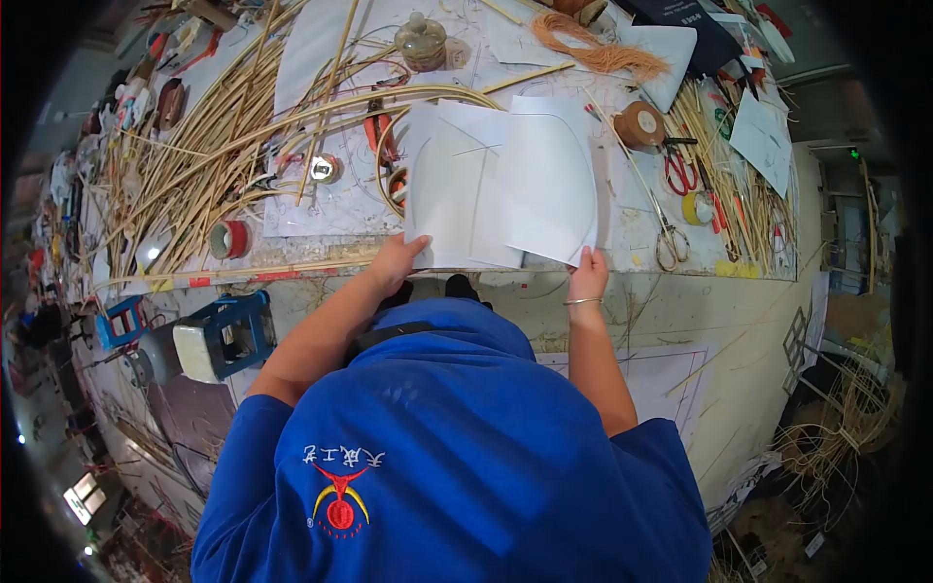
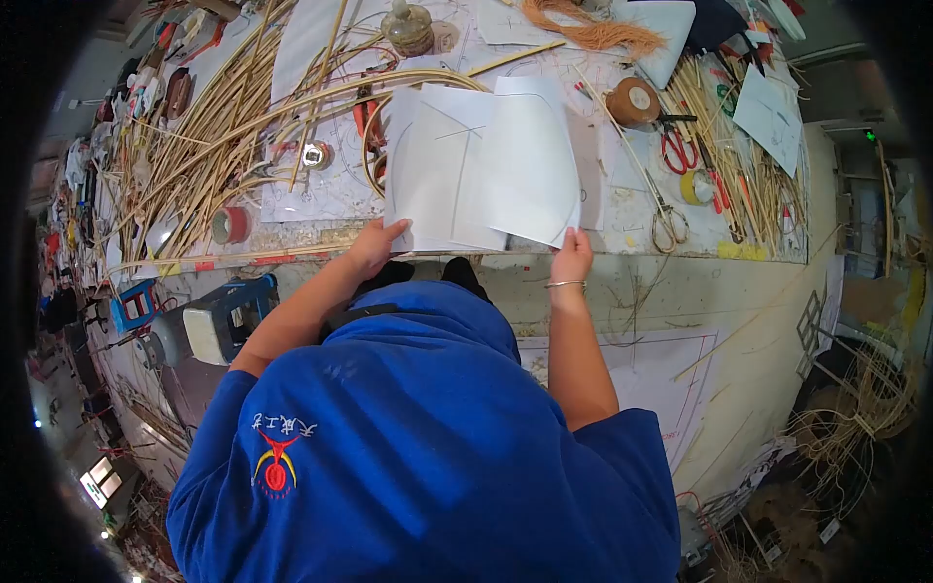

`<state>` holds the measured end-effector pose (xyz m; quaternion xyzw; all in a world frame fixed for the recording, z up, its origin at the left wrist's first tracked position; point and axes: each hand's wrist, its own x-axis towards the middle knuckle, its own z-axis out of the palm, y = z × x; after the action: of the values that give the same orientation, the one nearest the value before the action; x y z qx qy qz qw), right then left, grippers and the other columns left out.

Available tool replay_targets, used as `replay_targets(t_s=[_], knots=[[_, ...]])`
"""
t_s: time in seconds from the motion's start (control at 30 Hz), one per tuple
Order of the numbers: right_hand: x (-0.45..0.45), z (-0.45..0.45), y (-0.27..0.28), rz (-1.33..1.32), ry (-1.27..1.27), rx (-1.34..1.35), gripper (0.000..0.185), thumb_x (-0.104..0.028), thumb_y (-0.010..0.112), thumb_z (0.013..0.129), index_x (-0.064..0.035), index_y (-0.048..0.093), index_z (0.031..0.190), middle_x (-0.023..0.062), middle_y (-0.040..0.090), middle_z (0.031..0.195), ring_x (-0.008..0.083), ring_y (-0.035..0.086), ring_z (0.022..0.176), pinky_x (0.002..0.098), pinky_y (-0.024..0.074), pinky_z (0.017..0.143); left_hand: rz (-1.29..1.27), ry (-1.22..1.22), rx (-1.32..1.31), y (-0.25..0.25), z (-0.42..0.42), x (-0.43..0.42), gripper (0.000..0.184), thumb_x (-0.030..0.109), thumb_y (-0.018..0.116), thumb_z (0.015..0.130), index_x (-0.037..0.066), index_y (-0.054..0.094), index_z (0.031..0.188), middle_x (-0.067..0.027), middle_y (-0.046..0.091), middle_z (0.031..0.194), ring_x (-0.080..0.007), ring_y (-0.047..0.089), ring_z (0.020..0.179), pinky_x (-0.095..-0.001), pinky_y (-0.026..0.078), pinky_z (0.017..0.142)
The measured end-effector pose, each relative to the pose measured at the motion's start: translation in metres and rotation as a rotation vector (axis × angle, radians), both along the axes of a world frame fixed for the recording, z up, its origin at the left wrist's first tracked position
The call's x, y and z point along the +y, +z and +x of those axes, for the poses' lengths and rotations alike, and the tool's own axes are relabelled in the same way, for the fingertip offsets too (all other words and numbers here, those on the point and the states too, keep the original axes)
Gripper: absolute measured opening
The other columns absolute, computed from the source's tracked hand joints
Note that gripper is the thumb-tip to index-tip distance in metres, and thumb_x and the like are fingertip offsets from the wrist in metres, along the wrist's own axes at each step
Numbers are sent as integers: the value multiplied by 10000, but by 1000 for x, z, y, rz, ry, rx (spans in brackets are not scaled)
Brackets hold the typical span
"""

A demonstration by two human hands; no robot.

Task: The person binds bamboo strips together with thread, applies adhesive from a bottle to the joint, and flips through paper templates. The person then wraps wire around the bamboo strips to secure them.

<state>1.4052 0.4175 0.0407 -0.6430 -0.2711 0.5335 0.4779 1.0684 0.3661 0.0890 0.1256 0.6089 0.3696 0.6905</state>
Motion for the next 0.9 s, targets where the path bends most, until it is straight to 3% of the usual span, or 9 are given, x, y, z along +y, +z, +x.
replay_targets(t_s=[0.2, 0.47, 0.67, 0.9], knots=[[-3, 57, -5, -2, -222, 203, 156, -132, 492, 923, -69, 553, 1052, 12, 615, 908, 94, 557, 722, 229, 427, 587, -63, -39, 143, -11, -9, -11, 313, 91, 580, 866, -35, 513, 1145, -132, 624, 1018, -236, 615, 895, -354, 496, 785], [-24, 86, -8, -59, -207, 281, 126, -130, 515, 912, -96, 536, 1031, -13, 614, 887, 85, 562, 717, 215, 411, 541, -54, -2, 128, -15, -6, -12, 338, 43, 627, 815, -45, 531, 1127, -126, 623, 1051, -218, 586, 959, -340, 443, 854], [-39, 30, -13, -139, 31, 323, 103, -95, 533, 894, -62, 558, 989, 24, 616, 875, 99, 572, 743, 243, 448, 590, -100, -7, 50, 9, 3, -9, 327, 44, 610, 832, -5, 522, 1144, -125, 622, 1057, -237, 605, 955, -383, 486, 827], [-50, -37, -25, -67, 303, 36, 138, -100, 610, 843, -8, 582, 941, 30, 628, 836, 92, 559, 751, 233, 437, 654, -24, -64, -19, 1, 4, -12, 359, 11, 630, 806, -7, 519, 1148, -117, 624, 1060, -224, 607, 950, -353, 487, 838]])
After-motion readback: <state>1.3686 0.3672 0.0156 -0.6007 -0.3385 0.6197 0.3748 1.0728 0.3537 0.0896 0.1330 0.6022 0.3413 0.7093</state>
